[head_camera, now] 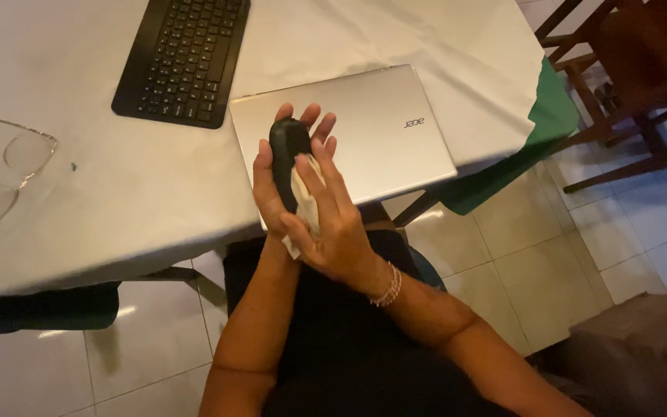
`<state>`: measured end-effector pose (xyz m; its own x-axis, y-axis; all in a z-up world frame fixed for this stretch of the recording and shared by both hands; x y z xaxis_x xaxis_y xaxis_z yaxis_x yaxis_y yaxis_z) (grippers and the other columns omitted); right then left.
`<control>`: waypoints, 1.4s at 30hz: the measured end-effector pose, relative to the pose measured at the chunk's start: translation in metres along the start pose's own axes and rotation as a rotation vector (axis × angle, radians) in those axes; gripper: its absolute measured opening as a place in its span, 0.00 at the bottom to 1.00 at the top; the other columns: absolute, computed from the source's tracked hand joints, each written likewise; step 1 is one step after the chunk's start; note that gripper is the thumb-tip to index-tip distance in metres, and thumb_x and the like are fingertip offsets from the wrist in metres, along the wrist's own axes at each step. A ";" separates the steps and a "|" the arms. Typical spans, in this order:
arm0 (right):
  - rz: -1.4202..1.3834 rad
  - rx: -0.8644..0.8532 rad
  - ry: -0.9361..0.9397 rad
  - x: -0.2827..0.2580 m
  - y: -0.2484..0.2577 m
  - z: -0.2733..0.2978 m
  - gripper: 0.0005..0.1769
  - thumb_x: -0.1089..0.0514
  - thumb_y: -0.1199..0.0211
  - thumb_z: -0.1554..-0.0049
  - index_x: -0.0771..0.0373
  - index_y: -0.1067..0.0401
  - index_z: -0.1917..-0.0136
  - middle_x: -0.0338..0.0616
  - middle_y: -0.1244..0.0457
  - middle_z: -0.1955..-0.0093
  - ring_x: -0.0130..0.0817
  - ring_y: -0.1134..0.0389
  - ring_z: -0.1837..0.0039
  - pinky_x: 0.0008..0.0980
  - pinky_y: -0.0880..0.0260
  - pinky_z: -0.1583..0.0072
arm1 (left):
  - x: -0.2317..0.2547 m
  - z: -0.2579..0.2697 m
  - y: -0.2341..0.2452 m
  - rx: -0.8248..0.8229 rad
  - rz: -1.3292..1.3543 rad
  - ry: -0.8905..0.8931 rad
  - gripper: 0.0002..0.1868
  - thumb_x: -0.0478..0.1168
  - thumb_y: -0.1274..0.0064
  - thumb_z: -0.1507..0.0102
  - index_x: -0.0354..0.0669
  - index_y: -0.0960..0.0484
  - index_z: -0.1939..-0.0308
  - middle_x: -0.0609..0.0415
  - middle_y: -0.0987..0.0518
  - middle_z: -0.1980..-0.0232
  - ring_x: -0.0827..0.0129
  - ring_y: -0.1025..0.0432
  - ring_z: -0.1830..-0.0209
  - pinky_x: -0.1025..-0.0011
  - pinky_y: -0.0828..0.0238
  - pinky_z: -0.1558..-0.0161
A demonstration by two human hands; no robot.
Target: Cleaning a wireless keyboard, a computer mouse, and a laptop using a white cloth.
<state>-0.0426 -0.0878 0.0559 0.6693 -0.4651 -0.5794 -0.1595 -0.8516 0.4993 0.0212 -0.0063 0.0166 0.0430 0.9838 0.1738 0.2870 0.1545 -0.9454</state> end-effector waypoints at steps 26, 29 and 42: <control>-0.055 0.124 -0.196 0.022 0.025 0.004 0.12 0.58 0.38 0.34 0.70 0.27 0.44 0.52 0.31 0.48 0.39 0.27 0.52 0.34 0.26 0.51 | 0.010 0.005 -0.001 0.140 -0.617 -0.150 0.42 0.42 0.47 0.28 0.44 0.52 0.14 0.46 0.36 0.30 0.63 0.36 0.41 0.71 0.30 0.45; -0.154 0.120 -0.263 0.023 0.019 0.009 0.16 0.53 0.41 0.33 0.70 0.29 0.41 0.49 0.31 0.48 0.34 0.28 0.51 0.32 0.26 0.50 | 0.037 0.019 -0.006 0.120 -0.877 -0.310 0.42 0.36 0.42 0.28 0.42 0.50 0.15 0.49 0.38 0.23 0.65 0.37 0.33 0.70 0.33 0.34; 0.163 0.120 -0.050 0.040 0.024 -0.015 0.12 0.56 0.39 0.27 0.68 0.33 0.39 0.55 0.39 0.38 0.43 0.33 0.35 0.40 0.28 0.34 | 0.154 0.013 0.053 0.372 -2.208 -0.483 0.40 0.37 0.32 0.34 0.36 0.37 0.23 0.42 0.45 0.18 0.46 0.40 0.26 0.55 0.36 0.24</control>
<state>-0.0084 -0.1230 0.0546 0.5914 -0.6077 -0.5300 -0.3499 -0.7856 0.5103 0.0304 0.1550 -0.0102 -0.1536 -0.7358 0.6596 -0.5793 0.6078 0.5431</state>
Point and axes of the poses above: each hand's wrist, its own z-axis away from the middle knuckle, its own y-axis out of the back of the hand, x = y × z, the point moved 3 cm from there along -z, towards the middle knuckle
